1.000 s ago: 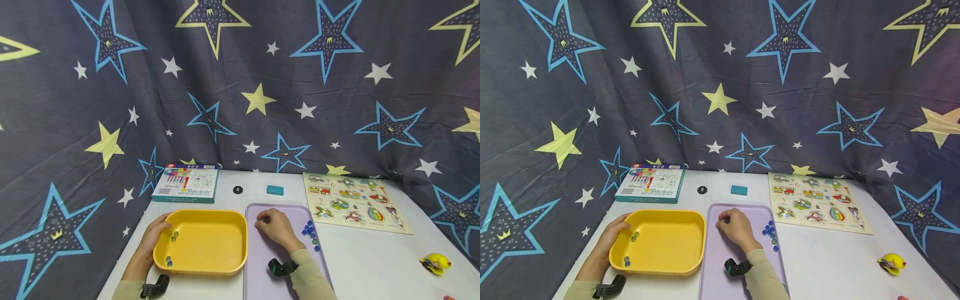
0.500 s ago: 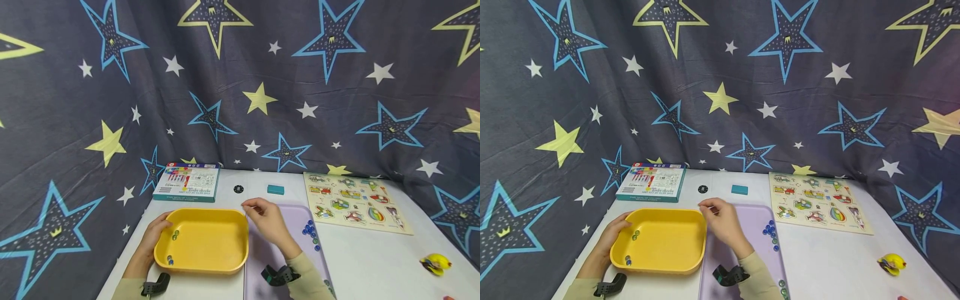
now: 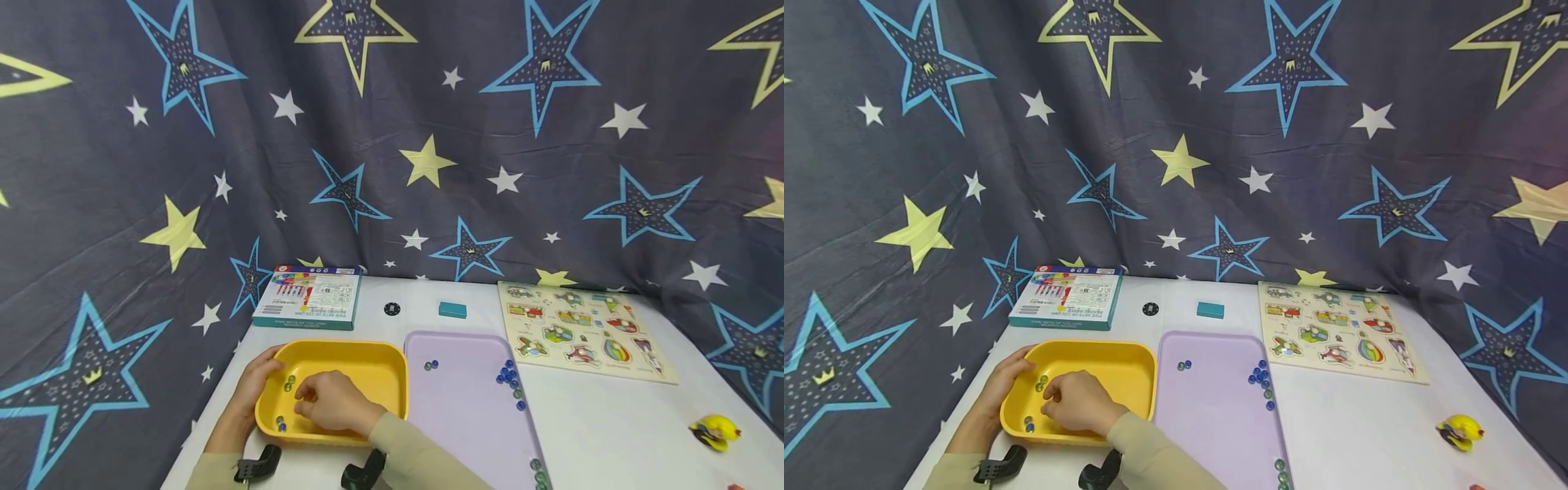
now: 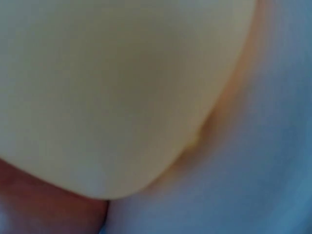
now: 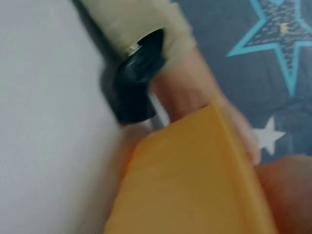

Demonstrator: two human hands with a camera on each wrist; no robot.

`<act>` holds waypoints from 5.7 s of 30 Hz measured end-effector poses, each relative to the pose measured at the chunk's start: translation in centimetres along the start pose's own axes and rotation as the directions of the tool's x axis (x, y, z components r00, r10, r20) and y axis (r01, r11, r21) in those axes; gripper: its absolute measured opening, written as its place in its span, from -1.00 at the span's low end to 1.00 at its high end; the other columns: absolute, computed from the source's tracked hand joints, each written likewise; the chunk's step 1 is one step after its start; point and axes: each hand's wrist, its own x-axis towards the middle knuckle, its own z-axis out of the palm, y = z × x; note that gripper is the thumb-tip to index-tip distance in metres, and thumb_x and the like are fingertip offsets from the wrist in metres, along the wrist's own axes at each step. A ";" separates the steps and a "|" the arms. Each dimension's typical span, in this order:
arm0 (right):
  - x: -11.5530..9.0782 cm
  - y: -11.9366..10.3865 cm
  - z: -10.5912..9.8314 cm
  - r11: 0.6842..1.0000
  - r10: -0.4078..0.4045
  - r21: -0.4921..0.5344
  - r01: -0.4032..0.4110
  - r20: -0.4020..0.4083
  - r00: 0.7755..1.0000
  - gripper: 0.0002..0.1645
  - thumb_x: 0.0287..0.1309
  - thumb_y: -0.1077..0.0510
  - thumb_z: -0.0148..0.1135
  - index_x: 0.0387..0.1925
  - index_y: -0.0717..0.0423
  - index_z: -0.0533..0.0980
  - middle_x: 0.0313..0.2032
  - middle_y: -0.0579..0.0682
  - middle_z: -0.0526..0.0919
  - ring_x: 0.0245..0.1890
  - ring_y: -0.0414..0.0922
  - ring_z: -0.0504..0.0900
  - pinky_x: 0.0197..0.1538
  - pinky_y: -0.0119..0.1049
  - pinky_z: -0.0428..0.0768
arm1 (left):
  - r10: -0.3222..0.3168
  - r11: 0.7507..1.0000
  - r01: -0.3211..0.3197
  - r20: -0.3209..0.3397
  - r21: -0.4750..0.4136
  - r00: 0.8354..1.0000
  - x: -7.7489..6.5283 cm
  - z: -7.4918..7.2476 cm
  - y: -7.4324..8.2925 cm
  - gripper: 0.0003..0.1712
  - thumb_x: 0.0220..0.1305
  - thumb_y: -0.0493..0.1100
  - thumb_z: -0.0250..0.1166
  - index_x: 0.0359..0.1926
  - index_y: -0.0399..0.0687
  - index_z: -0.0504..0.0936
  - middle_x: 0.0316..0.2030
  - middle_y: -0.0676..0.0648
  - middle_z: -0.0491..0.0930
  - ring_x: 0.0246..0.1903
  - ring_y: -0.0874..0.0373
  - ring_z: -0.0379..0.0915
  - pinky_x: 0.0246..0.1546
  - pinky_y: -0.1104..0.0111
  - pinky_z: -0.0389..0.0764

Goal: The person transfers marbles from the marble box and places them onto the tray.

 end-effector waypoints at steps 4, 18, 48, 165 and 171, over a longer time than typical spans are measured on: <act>0.5 -0.1 0.8 0.995 -0.012 -0.096 0.018 0.062 0.998 -0.73 0.00 -0.02 0.26 -0.21 -0.08 0.58 -0.58 -0.27 0.43 -0.50 -0.32 0.36 -0.36 -0.47 0.31 | 0.009 1.000 -0.010 0.012 0.017 1.000 -0.1 0.1 0.0 -0.51 0.15 -0.18 -0.03 0.16 0.00 0.37 0.10 -0.08 0.36 0.02 0.02 0.30 -0.03 0.40 0.40; 1.7 -1.1 2.3 0.997 -0.048 -0.051 0.060 0.210 0.977 -0.90 0.05 0.10 0.19 -0.41 -0.10 0.63 -0.55 -0.32 0.53 -0.47 -0.38 0.38 -0.33 -0.57 0.30 | 0.008 0.998 -0.007 0.026 -0.059 1.000 -0.3 0.0 0.1 -0.49 0.14 -0.20 0.00 0.16 -0.06 0.36 0.10 -0.11 0.35 0.02 -0.01 0.29 -0.04 0.41 0.42; -1.4 1.0 -1.6 0.985 -0.029 0.171 0.002 0.153 0.988 -0.82 0.15 -0.03 0.10 -0.43 -0.10 0.58 -0.59 -0.22 0.50 -0.59 -0.28 0.38 -0.48 -0.45 0.34 | 0.012 1.000 -0.012 -0.005 0.027 1.000 -0.2 0.3 0.1 -0.50 0.15 -0.17 -0.03 0.16 0.02 0.37 0.11 -0.04 0.37 0.05 0.03 0.28 0.02 0.37 0.37; 1.9 -2.0 2.8 1.000 0.012 0.000 -0.012 0.099 0.995 -0.73 -0.01 0.05 0.26 -0.24 0.04 0.52 -0.56 -0.22 0.42 -0.49 -0.34 0.37 -0.39 -0.52 0.33 | 0.016 0.998 -0.014 0.020 -0.057 1.000 -0.4 0.1 0.0 -0.49 0.15 -0.22 -0.04 0.18 -0.08 0.34 0.13 -0.09 0.33 0.07 0.01 0.26 -0.01 0.42 0.39; 2.2 -1.9 2.8 0.991 0.123 0.048 -0.125 0.029 0.992 -0.71 -0.11 0.06 0.33 -0.28 0.01 0.50 -0.61 -0.17 0.39 -0.57 -0.27 0.35 -0.47 -0.46 0.30 | 0.034 0.999 -0.034 0.021 -0.028 0.999 -0.2 0.2 0.1 -0.50 0.16 -0.22 -0.06 0.17 -0.08 0.35 0.12 -0.08 0.34 0.07 0.03 0.27 -0.02 0.44 0.40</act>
